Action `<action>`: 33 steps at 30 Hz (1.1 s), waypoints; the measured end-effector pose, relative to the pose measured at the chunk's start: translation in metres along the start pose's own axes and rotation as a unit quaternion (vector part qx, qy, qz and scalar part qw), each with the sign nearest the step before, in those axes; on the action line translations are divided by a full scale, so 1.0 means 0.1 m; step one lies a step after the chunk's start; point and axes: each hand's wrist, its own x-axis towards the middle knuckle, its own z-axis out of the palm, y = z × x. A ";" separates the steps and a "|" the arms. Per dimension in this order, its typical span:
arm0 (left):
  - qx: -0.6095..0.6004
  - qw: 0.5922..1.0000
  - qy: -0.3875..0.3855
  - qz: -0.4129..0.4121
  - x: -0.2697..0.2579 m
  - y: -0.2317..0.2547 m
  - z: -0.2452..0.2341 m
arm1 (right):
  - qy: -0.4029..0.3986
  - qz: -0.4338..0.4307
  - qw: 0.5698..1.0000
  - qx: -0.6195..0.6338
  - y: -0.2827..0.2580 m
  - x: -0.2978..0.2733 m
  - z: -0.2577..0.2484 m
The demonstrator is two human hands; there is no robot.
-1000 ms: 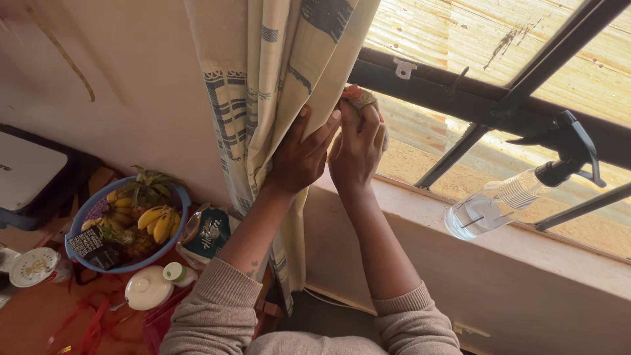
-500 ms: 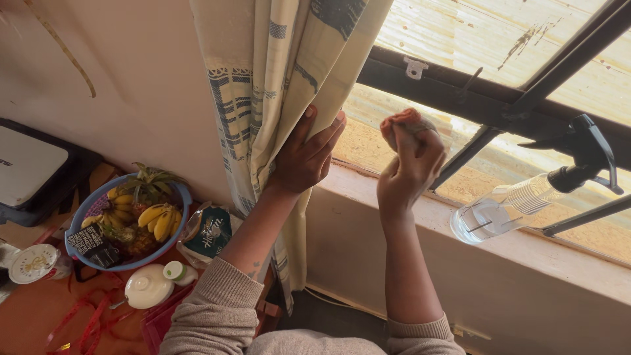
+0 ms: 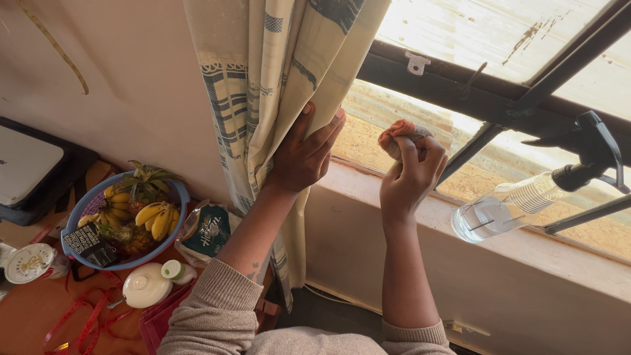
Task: The person cleans a window using a spray bottle and a cloth. They spray the window and wipe it repeatedly, focusing on the lower panes and the window sill.
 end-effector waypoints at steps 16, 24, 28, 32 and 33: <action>-0.005 1.000 0.013 -0.006 0.10 0.05 -0.10 | 0.019 0.042 0.999 0.006 -0.01 -0.19 -0.03; -0.010 1.000 0.017 -0.005 0.06 0.05 -0.06 | -0.116 -0.072 0.991 0.016 -0.48 -0.08 0.30; -0.030 1.000 0.002 -0.008 0.08 0.02 -0.10 | -0.152 0.012 0.988 0.014 -0.35 -0.35 0.21; -0.022 1.000 0.016 -0.013 0.10 0.04 -0.10 | 0.029 0.061 0.998 -0.016 -0.05 -0.17 0.06; -0.011 1.000 0.024 -0.010 0.12 0.04 -0.09 | 0.054 0.074 0.996 0.003 -0.02 -0.09 0.01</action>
